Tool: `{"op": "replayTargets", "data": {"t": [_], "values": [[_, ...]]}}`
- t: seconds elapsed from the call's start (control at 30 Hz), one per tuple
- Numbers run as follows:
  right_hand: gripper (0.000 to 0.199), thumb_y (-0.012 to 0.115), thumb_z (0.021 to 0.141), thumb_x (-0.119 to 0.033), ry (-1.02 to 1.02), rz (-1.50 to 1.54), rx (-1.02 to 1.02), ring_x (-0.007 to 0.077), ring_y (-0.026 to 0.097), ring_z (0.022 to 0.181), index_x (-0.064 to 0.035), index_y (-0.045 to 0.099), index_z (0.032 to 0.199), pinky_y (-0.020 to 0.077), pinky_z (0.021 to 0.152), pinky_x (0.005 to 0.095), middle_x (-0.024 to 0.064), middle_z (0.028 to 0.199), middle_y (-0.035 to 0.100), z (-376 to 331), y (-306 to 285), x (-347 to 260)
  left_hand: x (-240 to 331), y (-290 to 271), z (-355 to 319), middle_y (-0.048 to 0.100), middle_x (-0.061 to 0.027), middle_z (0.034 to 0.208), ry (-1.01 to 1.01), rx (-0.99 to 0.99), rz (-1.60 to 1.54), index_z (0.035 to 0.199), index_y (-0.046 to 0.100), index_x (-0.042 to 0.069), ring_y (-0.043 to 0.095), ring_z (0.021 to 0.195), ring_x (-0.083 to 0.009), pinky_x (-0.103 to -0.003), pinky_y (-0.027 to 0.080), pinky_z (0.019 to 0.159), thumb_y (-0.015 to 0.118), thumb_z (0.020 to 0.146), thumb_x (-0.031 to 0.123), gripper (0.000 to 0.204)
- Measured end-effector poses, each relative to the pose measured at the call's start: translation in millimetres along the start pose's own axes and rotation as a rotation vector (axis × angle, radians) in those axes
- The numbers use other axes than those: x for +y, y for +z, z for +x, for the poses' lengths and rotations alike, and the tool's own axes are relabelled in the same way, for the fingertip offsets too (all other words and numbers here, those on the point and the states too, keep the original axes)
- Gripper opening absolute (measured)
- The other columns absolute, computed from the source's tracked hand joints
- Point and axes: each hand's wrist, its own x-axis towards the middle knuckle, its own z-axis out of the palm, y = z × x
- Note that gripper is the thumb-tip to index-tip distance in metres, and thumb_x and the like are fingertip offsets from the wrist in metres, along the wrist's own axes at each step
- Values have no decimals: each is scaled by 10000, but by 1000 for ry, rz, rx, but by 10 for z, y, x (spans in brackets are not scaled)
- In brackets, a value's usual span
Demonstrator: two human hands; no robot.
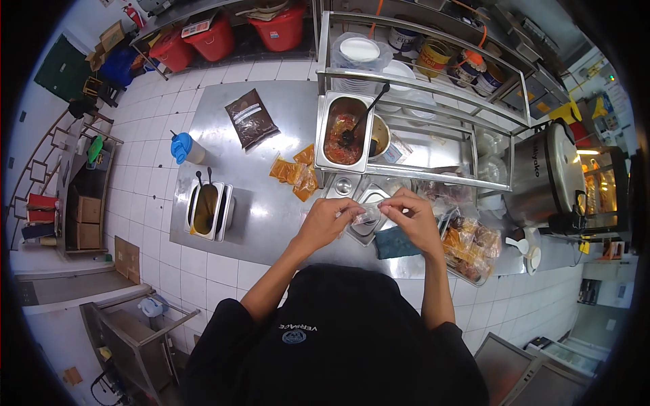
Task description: The person removes the lid from a metal container, scoops food into small plastic bags using a spoon, and seals the bags by hand.
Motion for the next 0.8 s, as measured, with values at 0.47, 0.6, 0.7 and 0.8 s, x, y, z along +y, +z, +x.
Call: {"op": "replayTargets", "data": {"t": [0.47,0.6,0.7,0.8], "values": [[163,776,845,-114,138,29,-297,75,492,738,-47,719,982,379,628,233,-12,866,521,10,15,-161,-47,-194,-30,553,12,633,-124,-292,-464,1191,685,31,536,607,-65,-240,443,621,509,1047,243,311],[116,782,828,-86,19,-49,-338,66,501,744,-51,735,929,371,608,230,-4,859,523,10,1,-38,-79,-227,-39,525,28,603,-150,-316,-500,1203,683,48,528,598,-61,-232,431,620,489,1055,263,325],[121,780,827,-82,74,-39,-202,69,495,727,-52,746,939,364,593,238,-5,848,522,-28,-1,-81,-81,-140,-48,509,29,615,-116,-305,-514,1213,684,46,507,587,-62,-242,444,591,512,1047,258,320],[126,781,830,-87,-14,-145,38,54,491,710,-29,746,936,367,586,233,-3,872,539,3,59,-244,-42,-41,-56,553,8,646,-140,-219,-466,1227,673,33,516,600,-59,-245,456,615,536,1035,234,310]]}}
